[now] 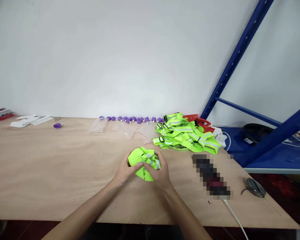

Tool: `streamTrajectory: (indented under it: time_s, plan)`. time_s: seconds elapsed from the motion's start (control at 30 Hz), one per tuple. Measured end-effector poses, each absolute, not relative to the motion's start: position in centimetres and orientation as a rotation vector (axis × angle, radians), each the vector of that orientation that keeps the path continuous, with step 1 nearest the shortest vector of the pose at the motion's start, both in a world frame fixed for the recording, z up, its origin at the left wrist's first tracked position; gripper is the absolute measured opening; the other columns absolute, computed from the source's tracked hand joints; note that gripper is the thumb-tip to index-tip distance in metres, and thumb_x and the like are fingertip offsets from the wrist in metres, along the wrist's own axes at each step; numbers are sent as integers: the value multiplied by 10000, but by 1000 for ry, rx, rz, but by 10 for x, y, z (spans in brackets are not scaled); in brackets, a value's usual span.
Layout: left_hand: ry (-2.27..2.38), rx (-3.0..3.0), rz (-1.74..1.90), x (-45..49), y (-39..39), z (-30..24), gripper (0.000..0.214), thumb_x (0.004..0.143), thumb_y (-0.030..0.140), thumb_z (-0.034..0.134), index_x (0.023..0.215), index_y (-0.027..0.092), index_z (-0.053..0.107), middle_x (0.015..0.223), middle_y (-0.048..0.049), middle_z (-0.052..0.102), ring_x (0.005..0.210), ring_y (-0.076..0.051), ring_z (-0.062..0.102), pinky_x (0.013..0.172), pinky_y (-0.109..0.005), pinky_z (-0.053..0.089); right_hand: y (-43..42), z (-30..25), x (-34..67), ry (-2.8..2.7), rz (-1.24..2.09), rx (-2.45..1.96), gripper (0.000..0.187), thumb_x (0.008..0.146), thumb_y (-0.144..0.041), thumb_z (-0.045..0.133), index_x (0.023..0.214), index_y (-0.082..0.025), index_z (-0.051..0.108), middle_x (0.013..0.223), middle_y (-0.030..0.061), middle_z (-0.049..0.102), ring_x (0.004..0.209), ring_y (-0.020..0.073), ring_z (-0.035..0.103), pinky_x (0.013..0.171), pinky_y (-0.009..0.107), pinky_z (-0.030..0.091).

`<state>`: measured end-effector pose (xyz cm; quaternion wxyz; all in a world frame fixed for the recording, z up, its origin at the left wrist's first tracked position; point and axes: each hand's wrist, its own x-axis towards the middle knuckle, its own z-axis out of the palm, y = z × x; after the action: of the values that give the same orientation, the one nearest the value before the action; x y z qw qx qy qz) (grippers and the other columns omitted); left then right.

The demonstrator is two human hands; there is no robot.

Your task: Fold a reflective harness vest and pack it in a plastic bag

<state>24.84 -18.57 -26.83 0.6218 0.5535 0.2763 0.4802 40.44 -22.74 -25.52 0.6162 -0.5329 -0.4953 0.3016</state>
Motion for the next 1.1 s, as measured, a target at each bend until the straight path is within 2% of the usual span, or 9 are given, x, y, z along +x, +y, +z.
streamTrajectory:
  time_s: [0.17, 0.3, 0.4, 0.53, 0.63, 0.7, 0.8, 1.0, 1.1]
  plan:
    - [662, 1281, 1136, 245, -189, -261, 650, 686, 536, 851, 1153, 166, 590, 1062, -87, 707, 934, -236, 667, 814, -316, 540, -232, -257, 403, -1068, 829, -1118, 678, 657, -472, 826, 1258, -230, 626, 1234, 90, 666, 1080, 285, 648, 882, 363, 546]
    - [722, 1535, 1064, 244, -186, -263, 483, 867, 545, 675, 1162, 172, 594, 1043, -81, 690, 939, -227, 650, 824, -315, 522, -234, -262, 396, -1009, 960, -1161, 511, 678, -480, 816, 1082, -192, 692, 988, 74, 730, 873, 256, 680, 735, 327, 567]
    - [818, 1862, 953, 240, -173, -258, 452, 936, 533, 568, 1248, 210, 613, 1164, -96, 655, 1030, -253, 641, 909, -350, 499, -235, -265, 392, -869, 879, -1258, 445, 634, -485, 830, 914, -165, 701, 802, 46, 707, 715, 219, 646, 628, 294, 544]
    - [1165, 2216, 835, 209, -119, -236, 550, 981, 562, 423, 1459, 294, 467, 1290, -80, 631, 1128, -269, 621, 987, -371, 474, -245, -262, 400, -721, 882, -1302, 485, 580, -474, 856, 924, -168, 702, 828, 47, 720, 719, 230, 656, 594, 288, 541]
    - [1573, 2224, 803, 167, -62, -225, 624, 974, 506, 410, 1512, 191, 382, 1514, -178, 442, 1394, -397, 378, 1149, -555, 262, -258, -257, 414, -617, 871, -1341, 507, 529, -464, 882, 909, -175, 710, 847, 48, 735, 734, 245, 678, 589, 287, 556]
    - [1781, 2199, 697, 141, -33, -226, 674, 938, 478, 456, 1508, 127, 376, 1576, -251, 319, 1437, -506, 242, 1111, -704, 154, -268, -256, 423, -565, 854, -1371, 524, 500, -462, 891, 904, -176, 717, 845, 50, 744, 749, 258, 692, 586, 285, 565]
    - [1913, 2209, 502, 111, -15, -240, 675, 912, 487, 481, 1472, 115, 421, 1537, -287, 372, 1416, -550, 254, 1047, -762, 173, -281, -258, 434, -542, 879, -1403, 555, 486, -461, 898, 929, -176, 725, 851, 61, 758, 776, 282, 711, 588, 288, 580]
    - [1717, 2459, 270, 46, -67, -254, 498, 948, 561, 425, 1303, 241, 564, 1379, -110, 604, 1312, -340, 495, 1129, -539, 273, -303, -265, 455, -416, 816, -1479, 637, 443, -471, 915, 976, -173, 736, 885, 75, 768, 775, 296, 722, 583, 290, 597]
    - [1661, 2595, 257, 26, -102, -249, 630, 900, 706, 454, 1297, 230, 566, 1366, -125, 592, 1229, -346, 550, 1046, -489, 378, -307, -264, 460, -355, 812, -1497, 634, 390, -428, 929, 938, -169, 743, 874, 76, 767, 747, 282, 717, 557, 273, 590]
